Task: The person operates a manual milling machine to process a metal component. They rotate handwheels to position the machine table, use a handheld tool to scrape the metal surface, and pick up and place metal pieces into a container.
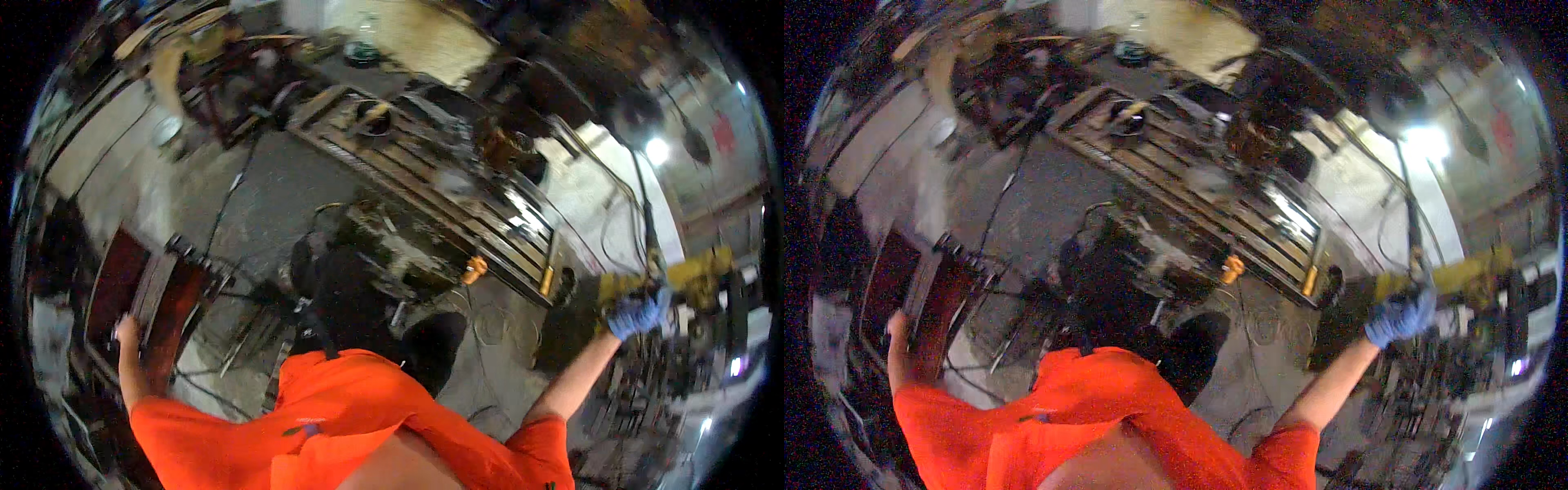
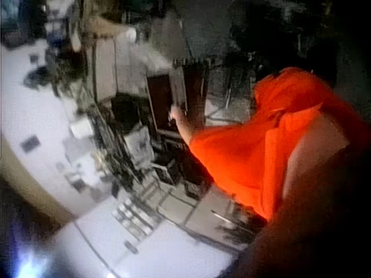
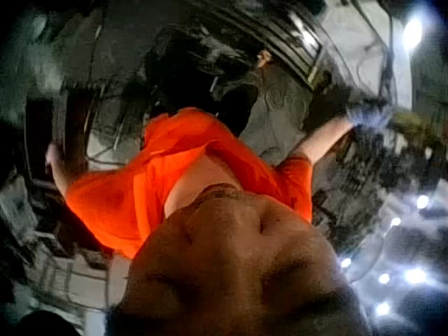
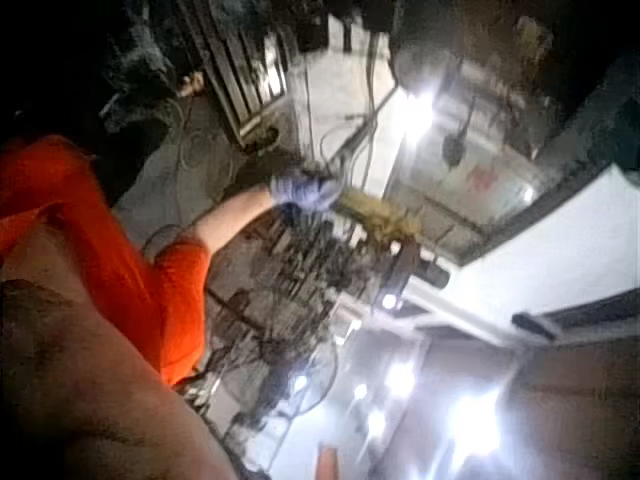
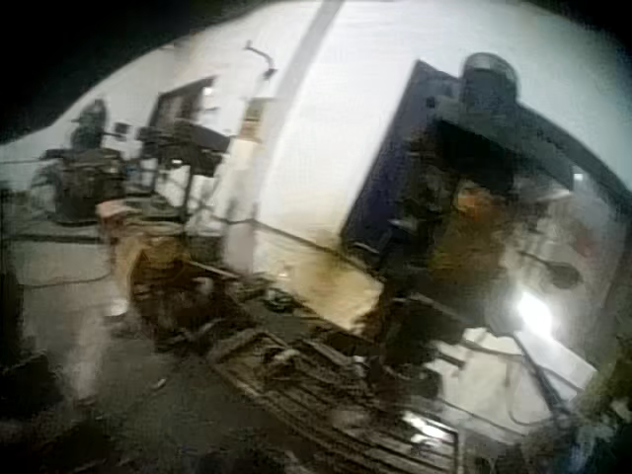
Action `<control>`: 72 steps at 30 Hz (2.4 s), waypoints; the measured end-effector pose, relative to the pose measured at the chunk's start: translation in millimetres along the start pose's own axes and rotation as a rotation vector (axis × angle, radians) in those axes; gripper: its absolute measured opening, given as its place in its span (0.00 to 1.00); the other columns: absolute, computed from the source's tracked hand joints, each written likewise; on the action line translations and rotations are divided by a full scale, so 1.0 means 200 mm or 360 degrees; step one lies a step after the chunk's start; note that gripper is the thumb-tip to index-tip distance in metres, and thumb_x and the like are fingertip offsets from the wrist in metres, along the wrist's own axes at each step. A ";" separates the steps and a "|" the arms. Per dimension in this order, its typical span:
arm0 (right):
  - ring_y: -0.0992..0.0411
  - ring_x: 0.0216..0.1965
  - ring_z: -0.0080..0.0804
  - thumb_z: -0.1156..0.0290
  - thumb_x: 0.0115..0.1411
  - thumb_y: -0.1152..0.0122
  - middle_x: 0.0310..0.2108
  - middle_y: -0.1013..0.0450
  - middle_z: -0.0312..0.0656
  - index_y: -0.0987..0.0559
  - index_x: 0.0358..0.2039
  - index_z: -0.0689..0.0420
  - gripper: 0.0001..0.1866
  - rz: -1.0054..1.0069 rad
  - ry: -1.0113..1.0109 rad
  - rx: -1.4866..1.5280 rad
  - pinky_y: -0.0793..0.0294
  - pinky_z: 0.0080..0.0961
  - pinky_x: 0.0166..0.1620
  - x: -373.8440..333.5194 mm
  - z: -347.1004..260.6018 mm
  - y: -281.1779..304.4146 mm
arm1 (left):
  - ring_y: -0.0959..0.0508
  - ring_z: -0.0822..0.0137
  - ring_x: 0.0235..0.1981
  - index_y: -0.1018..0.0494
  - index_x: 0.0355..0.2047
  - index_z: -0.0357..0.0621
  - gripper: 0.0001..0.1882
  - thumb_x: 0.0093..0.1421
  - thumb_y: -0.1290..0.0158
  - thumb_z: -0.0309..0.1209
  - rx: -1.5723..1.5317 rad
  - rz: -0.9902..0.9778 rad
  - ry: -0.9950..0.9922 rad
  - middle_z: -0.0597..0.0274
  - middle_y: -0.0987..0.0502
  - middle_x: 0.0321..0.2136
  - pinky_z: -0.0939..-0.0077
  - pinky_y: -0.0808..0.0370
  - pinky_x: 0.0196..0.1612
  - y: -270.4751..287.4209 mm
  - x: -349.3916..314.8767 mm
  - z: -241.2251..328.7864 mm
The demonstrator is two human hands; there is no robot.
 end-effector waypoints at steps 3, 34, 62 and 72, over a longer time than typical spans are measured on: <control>0.29 0.40 0.43 0.64 0.59 0.63 0.36 0.27 0.54 0.25 0.35 0.71 0.22 -0.0029 -0.0117 -0.0017 0.34 0.36 0.48 0.07 -0.16 -0.05 | 0.24 0.53 0.35 0.26 0.32 0.43 0.17 0.52 0.51 0.43 0.0162 -0.0073 -0.0300 0.52 0.24 0.32 0.58 0.28 0.37 -0.06 0.02 -0.08; 0.35 0.24 0.19 0.73 0.46 0.39 0.23 0.29 0.31 0.23 0.27 0.59 0.06 -0.1071 -0.1681 0.0467 0.34 0.18 0.28 -0.96 -0.09 -0.19 | 0.25 0.65 0.31 0.32 0.40 0.37 0.14 0.55 0.50 0.29 -0.3362 -0.0943 -0.1317 0.57 0.26 0.33 0.71 0.26 0.32 1.47 -0.64 2.00; 0.27 0.37 0.45 0.55 0.47 0.49 0.34 0.26 0.49 0.22 0.32 0.59 0.20 -0.2315 -0.0832 -0.0710 0.29 0.34 0.40 -0.64 -0.33 -1.06 | 0.23 0.65 0.33 0.32 0.42 0.30 0.20 0.49 0.44 0.24 -0.2752 -0.0926 -0.1611 0.55 0.26 0.33 0.71 0.26 0.40 1.40 -0.91 2.25; 0.27 0.35 0.49 0.52 0.45 0.50 0.30 0.27 0.56 0.22 0.28 0.62 0.23 -0.2464 -0.0854 -0.0475 0.29 0.37 0.39 -0.65 -0.32 -1.03 | 0.27 0.68 0.25 0.33 0.39 0.34 0.16 0.50 0.49 0.27 -0.2494 -0.0967 -0.1504 0.57 0.28 0.28 0.72 0.29 0.31 1.30 -0.94 2.22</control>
Point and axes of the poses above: each hand's wrist, its own x-axis towards the middle knuckle, its own y-axis out of the back of the hand, z = x × y, the point moved 1 cm from there along x, towards the middle knuckle
